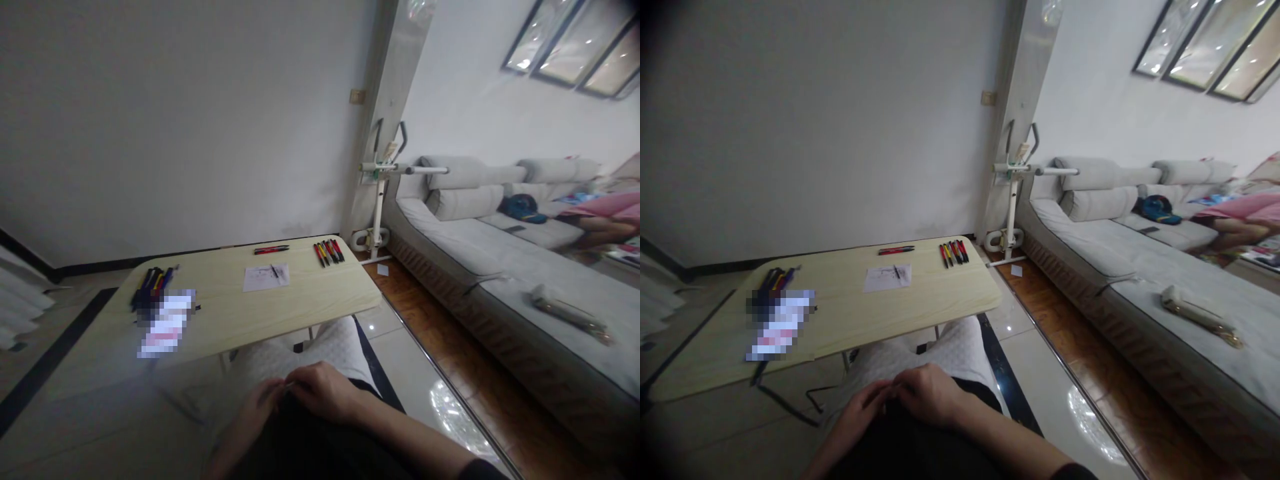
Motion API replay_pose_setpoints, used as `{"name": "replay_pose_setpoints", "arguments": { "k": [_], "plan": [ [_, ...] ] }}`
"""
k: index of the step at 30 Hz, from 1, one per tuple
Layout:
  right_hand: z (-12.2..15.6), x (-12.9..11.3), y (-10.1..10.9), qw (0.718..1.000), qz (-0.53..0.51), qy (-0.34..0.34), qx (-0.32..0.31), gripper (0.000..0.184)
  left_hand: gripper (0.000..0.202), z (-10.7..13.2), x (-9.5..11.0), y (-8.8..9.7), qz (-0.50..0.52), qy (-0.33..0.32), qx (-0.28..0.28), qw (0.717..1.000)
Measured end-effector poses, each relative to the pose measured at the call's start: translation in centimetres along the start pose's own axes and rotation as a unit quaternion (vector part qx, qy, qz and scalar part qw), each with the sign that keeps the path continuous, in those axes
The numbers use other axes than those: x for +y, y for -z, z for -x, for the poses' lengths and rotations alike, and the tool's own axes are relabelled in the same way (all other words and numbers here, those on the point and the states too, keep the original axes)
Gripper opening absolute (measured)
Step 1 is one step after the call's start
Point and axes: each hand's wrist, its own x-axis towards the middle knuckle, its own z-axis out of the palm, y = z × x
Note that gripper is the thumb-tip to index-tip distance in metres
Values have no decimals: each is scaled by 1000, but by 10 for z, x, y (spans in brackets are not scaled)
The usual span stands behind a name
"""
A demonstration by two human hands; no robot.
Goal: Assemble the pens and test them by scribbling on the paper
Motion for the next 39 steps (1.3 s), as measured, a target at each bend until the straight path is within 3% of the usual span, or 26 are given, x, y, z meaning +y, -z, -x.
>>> {"name": "replay_pose_setpoints", "arguments": {
  "k": [5, 8, 24, 34, 39],
  "plan": [
    [2, 0, 7, 999, 40, 27, -2, 27, 44, 0, -1, -1, -43, -13, 20, 999],
    [4, 2, 9, 998, 48, 33, -6, 27, 40, 1, 4, -1, -69, -19, 5, 997],
    [5, 19, 9, 1000, 20, 11, -6, 27, 33, -6, 7, -2, -119, -31, 11, 992],
    [4, 18, -2, 1000, 0, 31, 0, 21, 31, 4, 14, -5, -82, -70, -13, 994],
    [-3, 13, -9, 999, -42, 15, 1, 21, 31, 13, 23, -2, -36, -53, 27, 998]
  ]
}}
